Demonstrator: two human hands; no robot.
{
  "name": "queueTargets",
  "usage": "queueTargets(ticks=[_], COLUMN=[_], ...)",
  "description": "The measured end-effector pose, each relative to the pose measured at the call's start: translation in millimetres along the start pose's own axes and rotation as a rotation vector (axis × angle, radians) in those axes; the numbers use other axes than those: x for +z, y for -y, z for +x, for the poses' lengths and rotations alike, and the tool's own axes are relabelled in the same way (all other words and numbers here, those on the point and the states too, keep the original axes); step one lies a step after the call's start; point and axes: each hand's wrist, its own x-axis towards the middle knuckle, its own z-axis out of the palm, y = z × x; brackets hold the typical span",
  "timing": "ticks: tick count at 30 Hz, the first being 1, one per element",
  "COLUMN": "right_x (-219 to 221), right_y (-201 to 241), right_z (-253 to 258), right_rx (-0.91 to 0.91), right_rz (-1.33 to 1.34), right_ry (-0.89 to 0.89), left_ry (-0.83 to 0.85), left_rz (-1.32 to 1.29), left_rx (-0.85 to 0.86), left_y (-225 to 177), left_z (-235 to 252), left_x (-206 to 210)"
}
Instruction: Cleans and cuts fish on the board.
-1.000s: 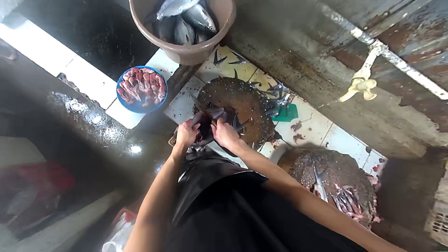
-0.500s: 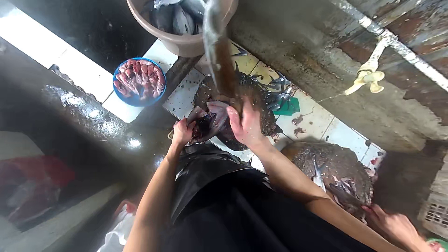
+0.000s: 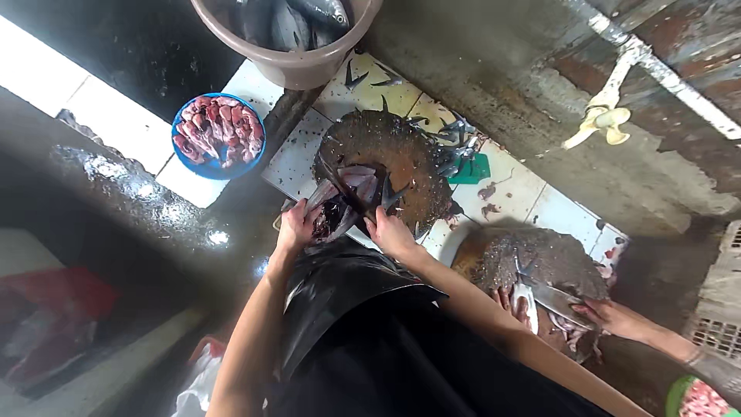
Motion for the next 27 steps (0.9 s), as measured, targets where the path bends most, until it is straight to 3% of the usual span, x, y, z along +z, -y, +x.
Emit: queueTargets(ticks=[4,7,9,11,15,18,21,27], right_x=[-4,3,5,9,-6,-32,-62,-75], right_y=[-4,-7,-18,-35,-42,-28,-7,34], right_z=[2,2,6,11,25,24,7,-14], right_rx=[0.006,-0.059,-0.105,-0.087,0.154,0.191,0.069,-0.371], right_rz=[0.119,0.229,0.268,0.310,0.345,0.389,0.468,0.660], right_ry=[0.006,0.032,0.102,0.063,-0.066,-0.139,-0.277,-0.641], left_ry=[-0.138,-0.257,-0.332,-0.371,-0.227,-0.019,0.007,-0.048], left_rz=[-0.069,-0.380,-0.554,-0.679,-0.707,-0.554,-0.528,-0.624], left_rx=[-0.039,-0.064,-0.056,-0.069,-0.131,-0.318,-0.415,-0.332], left_y=[10,13,1,-20,-35,-30,-37,-17], left_z=[-22,-29,-22,-11,13,29,35,50], left_x=[-23,-37,-33,-20,22,46,41,36])
